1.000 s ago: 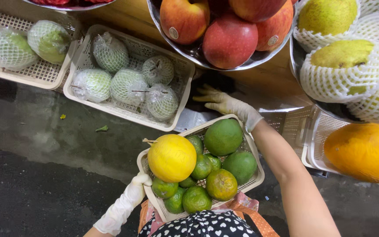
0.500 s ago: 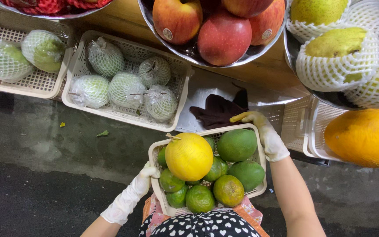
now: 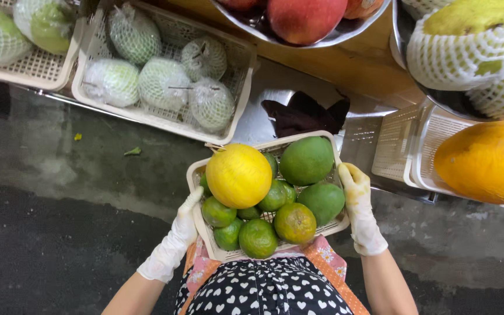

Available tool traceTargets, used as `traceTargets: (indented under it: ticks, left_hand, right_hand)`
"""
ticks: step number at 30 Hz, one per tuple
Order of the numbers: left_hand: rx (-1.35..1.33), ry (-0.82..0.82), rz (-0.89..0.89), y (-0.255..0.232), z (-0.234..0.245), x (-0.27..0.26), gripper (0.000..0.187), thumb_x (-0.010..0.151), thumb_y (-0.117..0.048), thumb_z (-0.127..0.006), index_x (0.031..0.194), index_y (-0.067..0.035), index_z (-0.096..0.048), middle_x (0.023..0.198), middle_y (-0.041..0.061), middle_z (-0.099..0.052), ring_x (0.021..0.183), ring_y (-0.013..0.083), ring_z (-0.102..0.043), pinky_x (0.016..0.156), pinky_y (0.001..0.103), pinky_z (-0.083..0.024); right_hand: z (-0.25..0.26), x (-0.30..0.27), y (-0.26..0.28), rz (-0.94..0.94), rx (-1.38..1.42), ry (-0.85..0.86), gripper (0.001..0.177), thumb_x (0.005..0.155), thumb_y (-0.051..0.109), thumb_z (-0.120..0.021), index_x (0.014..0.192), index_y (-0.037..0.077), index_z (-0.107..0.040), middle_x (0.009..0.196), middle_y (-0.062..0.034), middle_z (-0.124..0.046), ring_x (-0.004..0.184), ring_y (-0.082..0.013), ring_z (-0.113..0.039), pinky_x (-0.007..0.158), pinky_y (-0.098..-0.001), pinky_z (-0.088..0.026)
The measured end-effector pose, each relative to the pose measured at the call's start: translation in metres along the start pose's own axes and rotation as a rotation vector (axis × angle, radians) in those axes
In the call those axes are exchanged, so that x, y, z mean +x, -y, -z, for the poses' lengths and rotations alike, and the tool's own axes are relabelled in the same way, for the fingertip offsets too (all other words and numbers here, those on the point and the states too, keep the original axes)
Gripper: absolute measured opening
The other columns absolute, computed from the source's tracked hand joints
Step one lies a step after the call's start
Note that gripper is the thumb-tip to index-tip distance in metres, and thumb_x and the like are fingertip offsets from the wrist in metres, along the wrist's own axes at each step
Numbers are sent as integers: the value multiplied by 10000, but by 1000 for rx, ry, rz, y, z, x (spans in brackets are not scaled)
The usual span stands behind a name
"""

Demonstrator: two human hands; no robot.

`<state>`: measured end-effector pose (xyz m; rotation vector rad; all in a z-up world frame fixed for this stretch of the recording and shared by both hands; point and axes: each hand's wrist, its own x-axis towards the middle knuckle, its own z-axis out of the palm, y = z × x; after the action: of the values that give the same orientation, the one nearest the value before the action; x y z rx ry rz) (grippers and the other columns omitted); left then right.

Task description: The person picks up and arranges fruit including watermelons, pomelos, apples, and limes between baskets and displays before wiping the counter and handling a blender jar.

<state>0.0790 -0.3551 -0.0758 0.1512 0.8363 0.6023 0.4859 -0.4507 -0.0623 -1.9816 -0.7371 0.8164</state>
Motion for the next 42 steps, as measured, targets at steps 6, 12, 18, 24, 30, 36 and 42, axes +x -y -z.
traceTargets:
  ticks: [6, 12, 18, 24, 30, 36, 42]
  left_hand:
    - [-80, -81, -236, 16, 24, -39, 665, 962, -432, -546, 1506, -72, -417, 1473, 131, -526, 1343, 289, -523, 1135, 455, -407]
    - [-177, -249, -390, 50, 67, -59, 646, 991, -463, -466, 1509, -81, -408, 1478, 122, -506, 1348, 304, -493, 1124, 493, -385]
    - [-222, -431, -402, 58, 73, -54, 627, 982, -476, -477, 1481, -96, -455, 1466, 126, -518, 1344, 315, -508, 1122, 518, -397]
    - [-219, -468, -383, 66, 79, -44, 669, 941, -513, -517, 1467, -101, -477, 1465, 127, -523, 1334, 318, -510, 1123, 520, -394]
    - [-193, -515, -378, 61, 75, -42, 633, 941, -497, -500, 1437, -102, -501, 1424, 119, -553, 1316, 305, -532, 1110, 524, -408]
    - [-182, -531, -340, 55, 70, -43, 641, 954, -529, -504, 1436, -106, -497, 1432, 121, -537, 1321, 298, -522, 1122, 513, -406]
    - [-168, -545, -293, 42, 55, -43, 673, 932, -553, -483, 1446, -119, -480, 1434, 118, -541, 1327, 310, -521, 1107, 530, -406]
  right_hand:
    - [-49, 8, 37, 65, 62, 150, 298, 979, 242, -662, 1102, -19, -739, 887, -44, -701, 787, -104, -585, 694, -275, -471]
    - [-93, 7, 72, 120, 5, 291, 281, 943, 248, -675, 1057, 1, -749, 877, -84, -747, 787, -126, -655, 734, -287, -530]
    - [-117, 36, 74, 312, -107, 314, 284, 932, 262, -672, 1047, 15, -755, 941, -153, -771, 831, -205, -733, 770, -321, -559]
    - [-90, 61, 74, 284, -183, 509, 296, 959, 285, -632, 1091, 49, -751, 1049, -166, -771, 972, -245, -756, 859, -335, -564]
    - [-96, 95, 67, 976, -974, 397, 649, 848, 431, -673, 1447, 218, -542, 1561, -250, -377, 1412, -532, -336, 1099, -600, -316]
    - [-30, 92, 11, 574, -969, -168, 839, 996, 468, -627, 1616, -1, -312, 1595, -367, -305, 1435, -582, -310, 1138, -693, -274]
    - [-78, 43, -1, 591, -460, 113, 585, 929, 289, -609, 1481, 106, -540, 1468, -207, -580, 1285, -397, -580, 1091, -506, -488]
